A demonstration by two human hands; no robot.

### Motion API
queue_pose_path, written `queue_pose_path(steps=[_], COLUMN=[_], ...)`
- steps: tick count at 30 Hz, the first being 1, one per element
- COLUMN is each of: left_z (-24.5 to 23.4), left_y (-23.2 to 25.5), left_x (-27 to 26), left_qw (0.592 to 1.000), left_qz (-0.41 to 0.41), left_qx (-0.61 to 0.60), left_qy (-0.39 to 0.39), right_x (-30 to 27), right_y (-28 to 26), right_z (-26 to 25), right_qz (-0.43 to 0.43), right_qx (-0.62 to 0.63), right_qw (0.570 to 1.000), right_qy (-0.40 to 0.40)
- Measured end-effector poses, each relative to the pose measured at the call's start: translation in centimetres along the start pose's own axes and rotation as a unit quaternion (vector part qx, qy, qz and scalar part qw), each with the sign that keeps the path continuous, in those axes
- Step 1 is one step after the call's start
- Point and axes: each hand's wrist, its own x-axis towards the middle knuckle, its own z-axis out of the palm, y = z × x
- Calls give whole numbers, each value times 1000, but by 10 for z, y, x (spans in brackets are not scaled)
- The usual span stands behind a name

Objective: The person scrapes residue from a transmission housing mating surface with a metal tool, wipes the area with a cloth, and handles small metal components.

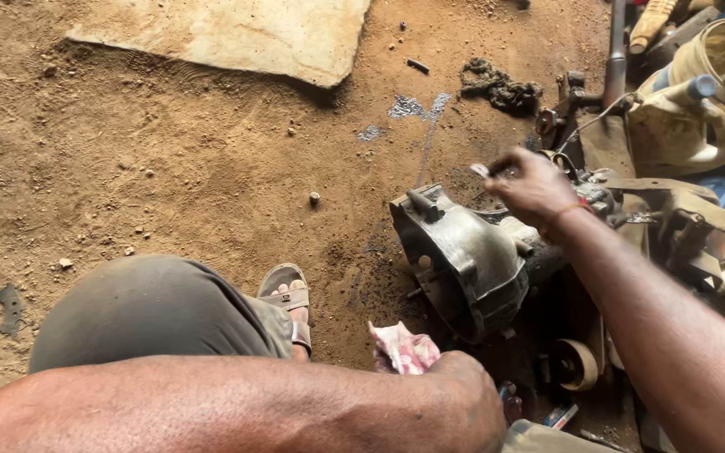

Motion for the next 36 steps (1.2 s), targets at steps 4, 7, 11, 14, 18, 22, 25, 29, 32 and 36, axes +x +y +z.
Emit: queue_pose_path(steps=[4, 7, 11, 14, 18, 22, 25, 29, 32, 36], left_z=[0, -2, -4, -1, 1, 1, 1, -3, -4, -28], left_y=[-1, -1, -4, 0, 7, 9, 10, 5, 1, -4], left_x=[3, 7, 3, -1, -2, -1, 4, 9, 3, -13], left_qw=[1000, 1000, 1000, 1000, 999, 999, 999, 999, 999, 999], left_qz=[6, 12, 8, 9, 7, 3, 7, 9, 3, -21], left_qx=[7, 13, 12, 13, 22, 22, 26, 32, 32, 25], left_qy=[-8, -11, -17, -18, -29, -34, -32, -26, -16, 28], right_x=[16, 17, -10, -29, -46, -55, -62, -71, -79, -87], right_y=[75, 117, 173, 196, 193, 178, 177, 175, 180, 193], right_z=[19, 26, 38, 69, 87, 88, 86, 86, 90, 80], right_qz=[41, 41, -46, -150, -137, -109, -106, -84, -53, -49], right_qx=[209, 216, 169, 146, 137, 167, 136, 111, 72, -14], right_qw=[977, 975, 978, 958, 952, 957, 960, 965, 972, 971], right_qy=[-30, 19, 111, 194, 237, 210, 219, 221, 216, 233])
